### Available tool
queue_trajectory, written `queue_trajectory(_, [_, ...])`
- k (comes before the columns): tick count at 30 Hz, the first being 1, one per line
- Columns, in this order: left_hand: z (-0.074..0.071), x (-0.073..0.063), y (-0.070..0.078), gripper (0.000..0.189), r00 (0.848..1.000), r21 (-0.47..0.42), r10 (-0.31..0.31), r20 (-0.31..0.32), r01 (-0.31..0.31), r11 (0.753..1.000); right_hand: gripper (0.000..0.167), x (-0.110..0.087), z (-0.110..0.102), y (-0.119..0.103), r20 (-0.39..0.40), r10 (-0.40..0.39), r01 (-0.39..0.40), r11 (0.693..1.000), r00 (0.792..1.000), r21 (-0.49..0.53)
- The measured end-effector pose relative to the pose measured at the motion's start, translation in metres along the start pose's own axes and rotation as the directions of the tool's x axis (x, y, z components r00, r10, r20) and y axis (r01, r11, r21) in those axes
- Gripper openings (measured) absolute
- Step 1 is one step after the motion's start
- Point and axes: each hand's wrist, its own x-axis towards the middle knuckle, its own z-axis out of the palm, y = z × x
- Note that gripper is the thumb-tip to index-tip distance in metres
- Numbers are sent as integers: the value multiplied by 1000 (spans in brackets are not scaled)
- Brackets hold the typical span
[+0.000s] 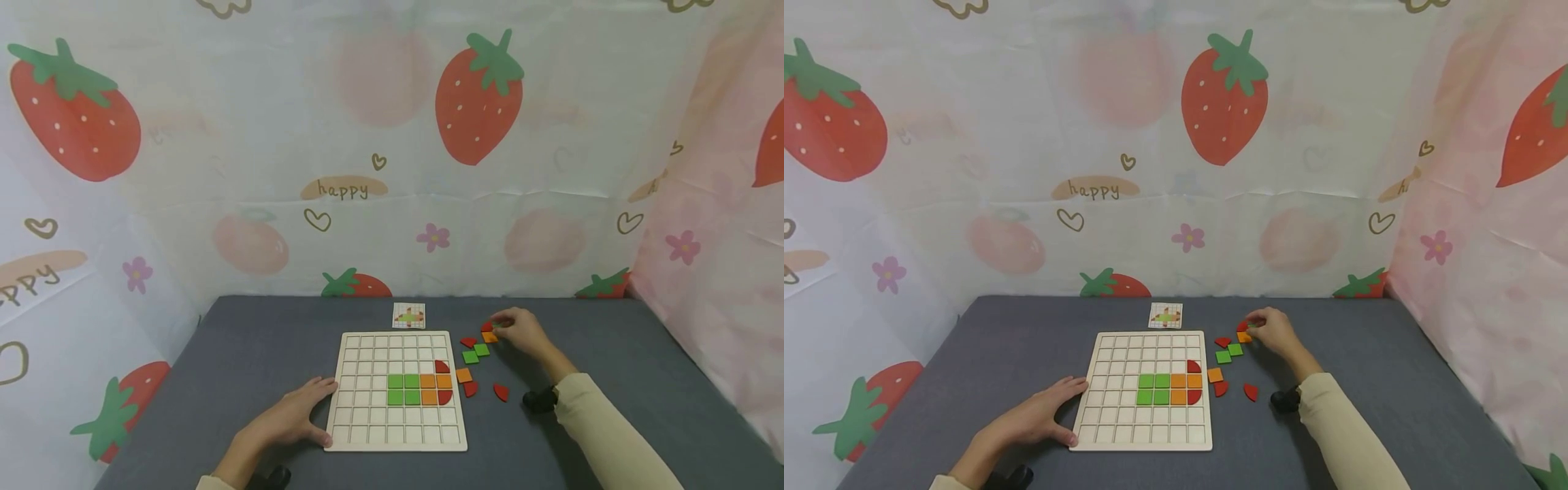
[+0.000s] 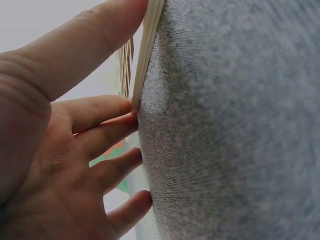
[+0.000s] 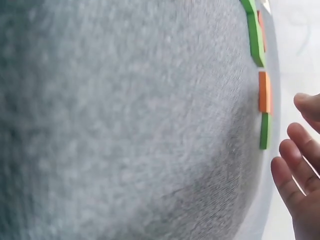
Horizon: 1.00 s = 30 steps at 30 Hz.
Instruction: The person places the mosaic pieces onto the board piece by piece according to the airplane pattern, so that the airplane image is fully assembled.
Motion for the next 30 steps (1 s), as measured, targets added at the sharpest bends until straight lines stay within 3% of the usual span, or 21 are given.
queue_trajectory(7, [0,-1,2,97,1000,-9,19,-8,-19,1000,36,2,0,9,23,4,-3,999,1000,-37])
queue_trajectory(30, [-1,0,3,98,1000,-5,-26,-4,26,1000,28,8,4,7,34,-14,20,982,999,-187])
